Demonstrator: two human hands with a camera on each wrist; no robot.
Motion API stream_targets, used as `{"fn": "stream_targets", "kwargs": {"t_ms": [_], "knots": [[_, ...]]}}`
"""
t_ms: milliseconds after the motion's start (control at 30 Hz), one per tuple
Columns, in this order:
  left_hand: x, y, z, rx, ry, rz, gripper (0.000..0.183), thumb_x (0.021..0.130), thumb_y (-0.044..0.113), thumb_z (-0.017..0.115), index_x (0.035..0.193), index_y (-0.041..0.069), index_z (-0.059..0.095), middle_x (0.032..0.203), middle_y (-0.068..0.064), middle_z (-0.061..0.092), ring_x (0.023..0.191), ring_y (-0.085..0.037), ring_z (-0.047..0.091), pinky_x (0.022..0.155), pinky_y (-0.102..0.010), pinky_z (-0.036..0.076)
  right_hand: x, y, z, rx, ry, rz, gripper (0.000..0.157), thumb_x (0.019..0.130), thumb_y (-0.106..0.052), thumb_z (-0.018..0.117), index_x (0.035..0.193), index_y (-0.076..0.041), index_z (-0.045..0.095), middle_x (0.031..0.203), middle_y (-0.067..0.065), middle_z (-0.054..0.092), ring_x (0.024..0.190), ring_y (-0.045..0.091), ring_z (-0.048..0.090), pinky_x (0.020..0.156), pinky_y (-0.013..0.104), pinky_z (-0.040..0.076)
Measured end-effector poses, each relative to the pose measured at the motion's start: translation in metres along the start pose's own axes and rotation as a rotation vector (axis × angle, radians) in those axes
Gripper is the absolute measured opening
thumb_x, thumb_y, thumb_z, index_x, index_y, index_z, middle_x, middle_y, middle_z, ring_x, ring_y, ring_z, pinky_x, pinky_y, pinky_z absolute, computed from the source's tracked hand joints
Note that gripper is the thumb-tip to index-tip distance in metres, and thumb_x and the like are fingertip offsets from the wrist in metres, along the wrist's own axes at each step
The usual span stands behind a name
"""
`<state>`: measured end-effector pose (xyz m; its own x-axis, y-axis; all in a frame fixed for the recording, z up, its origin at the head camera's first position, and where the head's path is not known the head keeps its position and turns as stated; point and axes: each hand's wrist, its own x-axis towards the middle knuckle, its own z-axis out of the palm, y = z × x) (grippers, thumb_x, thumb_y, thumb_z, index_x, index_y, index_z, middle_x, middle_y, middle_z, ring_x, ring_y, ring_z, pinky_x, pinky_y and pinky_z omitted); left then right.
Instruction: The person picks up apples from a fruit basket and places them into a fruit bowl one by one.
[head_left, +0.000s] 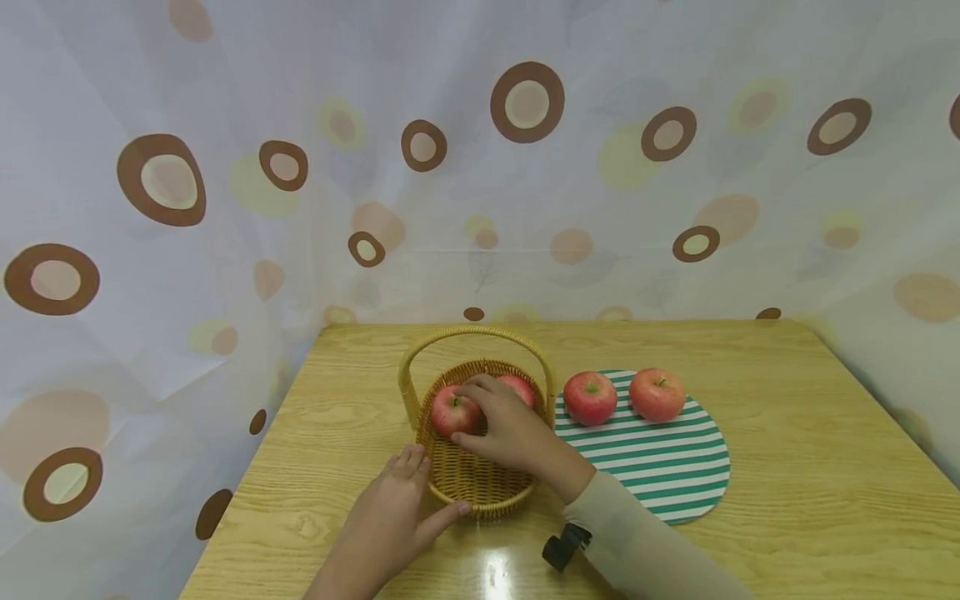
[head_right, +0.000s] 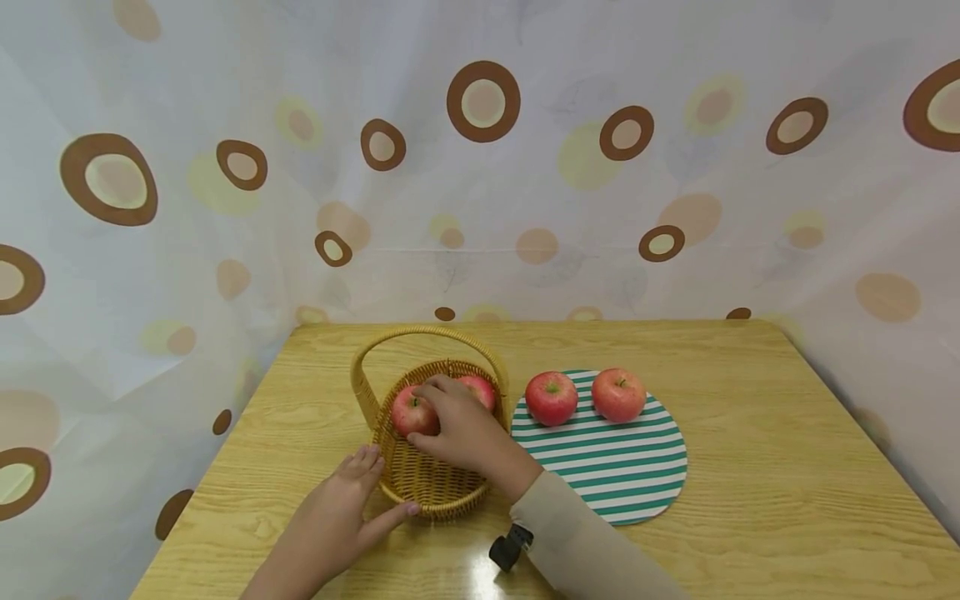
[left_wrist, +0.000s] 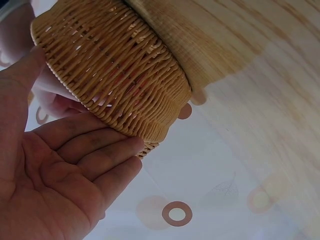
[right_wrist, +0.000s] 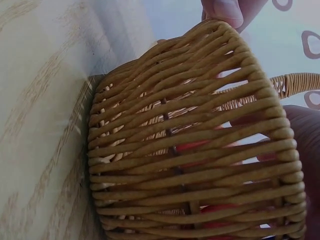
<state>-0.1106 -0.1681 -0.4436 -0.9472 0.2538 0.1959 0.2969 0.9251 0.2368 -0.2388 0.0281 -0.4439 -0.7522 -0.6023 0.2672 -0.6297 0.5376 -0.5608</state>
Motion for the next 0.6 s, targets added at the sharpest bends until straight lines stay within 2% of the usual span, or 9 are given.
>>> {"fn": "stream_targets", "kwargs": {"t_ms": [600], "knots": [[0.0007,0.0000,-0.0018,-0.013,-0.012,-0.007,0.090,0.097,0.066,0.066,0.139,-0.013,0.062,0.146,-0.032,0.061,0.139,-0.046,0.059,0.111,-0.055,0.054,0.0099,0.0017,0.0031,-0.041,0.001,-0.018,0.062,0.091,-0.031,0.085,0.144,-0.007,0.063,0.144,0.011,0.061,0.138,0.035,0.057,0.117,0.054,0.049]]}}
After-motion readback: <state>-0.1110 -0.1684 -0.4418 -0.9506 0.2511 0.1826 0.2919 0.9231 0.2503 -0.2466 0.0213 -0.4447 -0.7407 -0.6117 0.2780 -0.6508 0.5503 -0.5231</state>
